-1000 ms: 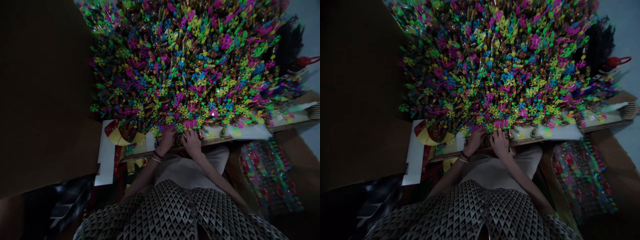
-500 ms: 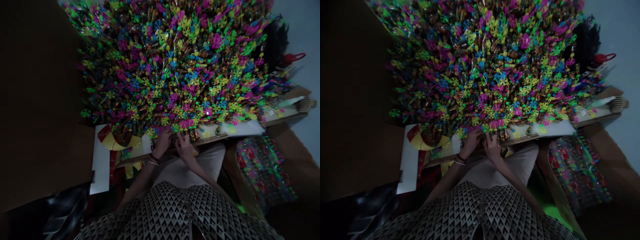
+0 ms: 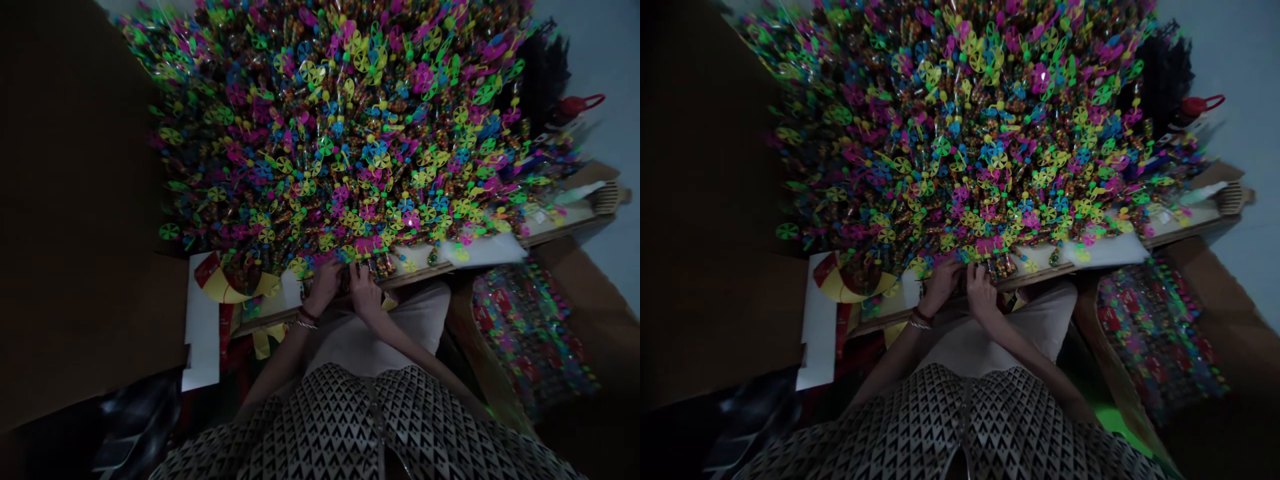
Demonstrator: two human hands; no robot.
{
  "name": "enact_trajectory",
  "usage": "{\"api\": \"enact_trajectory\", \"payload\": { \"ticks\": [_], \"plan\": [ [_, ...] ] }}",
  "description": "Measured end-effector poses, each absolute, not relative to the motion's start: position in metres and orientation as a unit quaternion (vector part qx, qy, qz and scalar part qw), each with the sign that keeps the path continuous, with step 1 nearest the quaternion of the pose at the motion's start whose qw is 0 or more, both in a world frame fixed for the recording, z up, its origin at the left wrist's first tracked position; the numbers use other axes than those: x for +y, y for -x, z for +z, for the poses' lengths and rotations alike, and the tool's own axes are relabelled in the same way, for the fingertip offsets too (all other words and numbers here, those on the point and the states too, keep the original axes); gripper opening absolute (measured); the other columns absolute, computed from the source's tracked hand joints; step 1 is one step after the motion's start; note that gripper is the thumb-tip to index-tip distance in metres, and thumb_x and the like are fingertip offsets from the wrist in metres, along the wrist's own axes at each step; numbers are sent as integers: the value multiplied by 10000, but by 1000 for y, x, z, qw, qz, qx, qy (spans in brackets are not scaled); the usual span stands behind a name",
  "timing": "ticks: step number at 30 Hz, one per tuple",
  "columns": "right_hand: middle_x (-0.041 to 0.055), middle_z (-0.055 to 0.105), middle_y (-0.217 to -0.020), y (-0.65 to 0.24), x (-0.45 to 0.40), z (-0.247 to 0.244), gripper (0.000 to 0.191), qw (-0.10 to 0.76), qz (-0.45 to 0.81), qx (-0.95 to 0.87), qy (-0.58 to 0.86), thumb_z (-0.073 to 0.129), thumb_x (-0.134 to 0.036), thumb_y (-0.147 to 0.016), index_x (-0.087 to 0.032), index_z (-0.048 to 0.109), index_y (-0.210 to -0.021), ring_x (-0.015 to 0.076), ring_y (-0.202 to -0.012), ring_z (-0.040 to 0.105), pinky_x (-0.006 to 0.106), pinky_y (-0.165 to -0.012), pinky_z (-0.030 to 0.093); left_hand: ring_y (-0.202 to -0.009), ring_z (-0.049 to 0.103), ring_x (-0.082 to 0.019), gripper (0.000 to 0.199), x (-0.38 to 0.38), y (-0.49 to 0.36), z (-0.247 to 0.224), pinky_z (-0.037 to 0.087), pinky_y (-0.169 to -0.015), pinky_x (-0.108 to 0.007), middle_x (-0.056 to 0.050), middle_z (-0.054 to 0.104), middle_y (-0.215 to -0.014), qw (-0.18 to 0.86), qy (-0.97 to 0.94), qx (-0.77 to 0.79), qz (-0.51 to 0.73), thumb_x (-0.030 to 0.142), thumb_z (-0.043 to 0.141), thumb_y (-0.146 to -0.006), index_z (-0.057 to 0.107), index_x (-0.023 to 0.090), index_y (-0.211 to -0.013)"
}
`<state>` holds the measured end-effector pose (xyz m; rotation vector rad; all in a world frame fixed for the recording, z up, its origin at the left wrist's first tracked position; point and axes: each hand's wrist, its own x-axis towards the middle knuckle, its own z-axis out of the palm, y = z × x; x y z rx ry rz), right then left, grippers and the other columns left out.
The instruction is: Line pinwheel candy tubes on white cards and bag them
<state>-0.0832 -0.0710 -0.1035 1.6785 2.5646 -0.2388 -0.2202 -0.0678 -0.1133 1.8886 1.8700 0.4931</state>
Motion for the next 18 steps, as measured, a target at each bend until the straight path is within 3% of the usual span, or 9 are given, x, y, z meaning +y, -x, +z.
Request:
{"api": "enact_trajectory", "payload": {
  "ticks": [3,6,9,11,14,18],
  "plan": [
    [186,559,-1090,90,-78,-105,551,24,-69,837,-543,267,-107,-914,-174,354,-1455,234,-878,601,271,-513,483,-830,601,-186,250,-68,222,-118,472,-752,-291,-76,656,-893,218,-688,667,187,106,459,-884,701,158,-848],
    [157,575,-1110,81,-79,-97,449,-1,-84,857,-509,325,-213,-949,-192,471,-1372,220,-864,604,263,-529,460,-869,610,-185,234,-67,224,-121,480,-791,-296,-71,670,-926,226,-688,659,202,109,475,-886,703,163,-882],
    [105,604,-1070,48,-55,-85,355,-61,-95,839,-532,331,-319,-977,-230,612,-1174,185,-841,606,259,-648,458,-922,612,-192,189,-68,224,-120,483,-840,-314,-72,677,-975,224,-680,665,213,133,517,-887,695,167,-937],
    [104,620,-1027,22,-24,-81,352,-86,-73,789,-604,313,-304,-982,-203,635,-1082,197,-896,602,277,-732,449,-971,602,-209,157,-69,224,-118,478,-872,-336,-81,671,-1000,204,-680,669,218,160,559,-876,682,162,-974],
    [131,633,-1050,-3,24,-84,261,-24,-80,775,-627,430,-261,-929,-161,599,-1100,244,-978,595,310,-772,443,-1023,580,-231,144,-71,225,-116,462,-914,-370,-86,661,-1004,173,-687,674,208,175,613,-848,667,162,-981],
    [159,641,-1061,-19,50,-77,391,64,-106,811,-572,503,-197,-866,-120,493,-1250,252,-909,630,319,-755,451,-1007,584,-227,131,-73,232,-116,461,-916,-375,-78,663,-977,178,-685,682,183,172,641,-830,669,171,-958]
  ]
}}
